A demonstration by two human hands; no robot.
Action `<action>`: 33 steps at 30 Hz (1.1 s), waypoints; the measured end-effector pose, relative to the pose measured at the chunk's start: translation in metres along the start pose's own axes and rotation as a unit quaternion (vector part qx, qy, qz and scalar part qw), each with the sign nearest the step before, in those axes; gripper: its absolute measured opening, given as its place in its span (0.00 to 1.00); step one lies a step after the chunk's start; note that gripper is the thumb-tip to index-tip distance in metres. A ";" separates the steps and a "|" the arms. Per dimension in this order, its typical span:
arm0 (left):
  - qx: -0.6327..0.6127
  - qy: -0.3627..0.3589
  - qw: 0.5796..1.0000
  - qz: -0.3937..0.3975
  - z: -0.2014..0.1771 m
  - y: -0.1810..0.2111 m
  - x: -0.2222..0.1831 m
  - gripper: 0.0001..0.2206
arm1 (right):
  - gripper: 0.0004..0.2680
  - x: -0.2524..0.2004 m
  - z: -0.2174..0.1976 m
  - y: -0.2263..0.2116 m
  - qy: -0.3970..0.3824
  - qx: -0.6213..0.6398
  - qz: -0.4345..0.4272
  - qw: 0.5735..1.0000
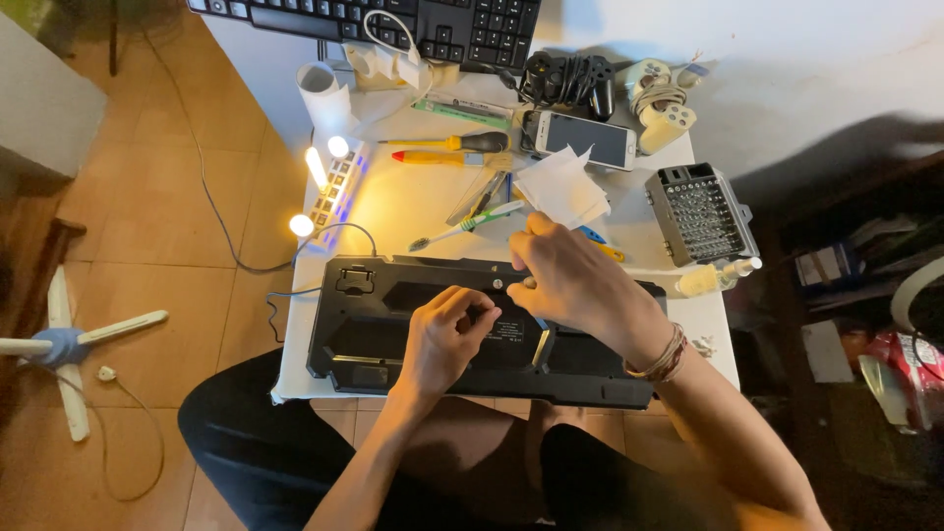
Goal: The person is using a manual screwdriver to disassemble and then reassemble the back casing of a computer keyboard.
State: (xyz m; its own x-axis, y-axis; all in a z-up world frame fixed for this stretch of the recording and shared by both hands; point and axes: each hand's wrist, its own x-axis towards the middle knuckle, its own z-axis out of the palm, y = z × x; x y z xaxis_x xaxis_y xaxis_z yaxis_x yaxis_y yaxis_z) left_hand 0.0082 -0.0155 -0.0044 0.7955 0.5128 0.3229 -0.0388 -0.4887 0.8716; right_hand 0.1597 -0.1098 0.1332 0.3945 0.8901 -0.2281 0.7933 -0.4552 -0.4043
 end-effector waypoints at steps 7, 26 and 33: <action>0.009 0.002 1.000 0.002 0.002 -0.004 0.000 0.03 | 0.04 -0.012 -0.006 0.005 0.041 0.114 0.003 0.993; -0.025 -0.003 1.000 -0.007 -0.002 0.003 0.001 0.02 | 0.15 -0.009 0.092 0.046 0.409 0.273 -0.274 0.826; -0.027 -0.010 1.000 -0.006 -0.004 0.006 0.002 0.02 | 0.18 -0.006 0.102 0.072 0.435 0.257 -0.251 0.826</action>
State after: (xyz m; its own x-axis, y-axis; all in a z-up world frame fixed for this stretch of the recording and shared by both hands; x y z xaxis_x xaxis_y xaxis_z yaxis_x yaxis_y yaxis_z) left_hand 0.0070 -0.0149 0.0029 0.8078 0.5044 0.3050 -0.0614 -0.4425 0.8946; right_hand 0.1672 -0.1502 0.0148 0.4368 0.5462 0.7148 0.7452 0.2253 -0.6276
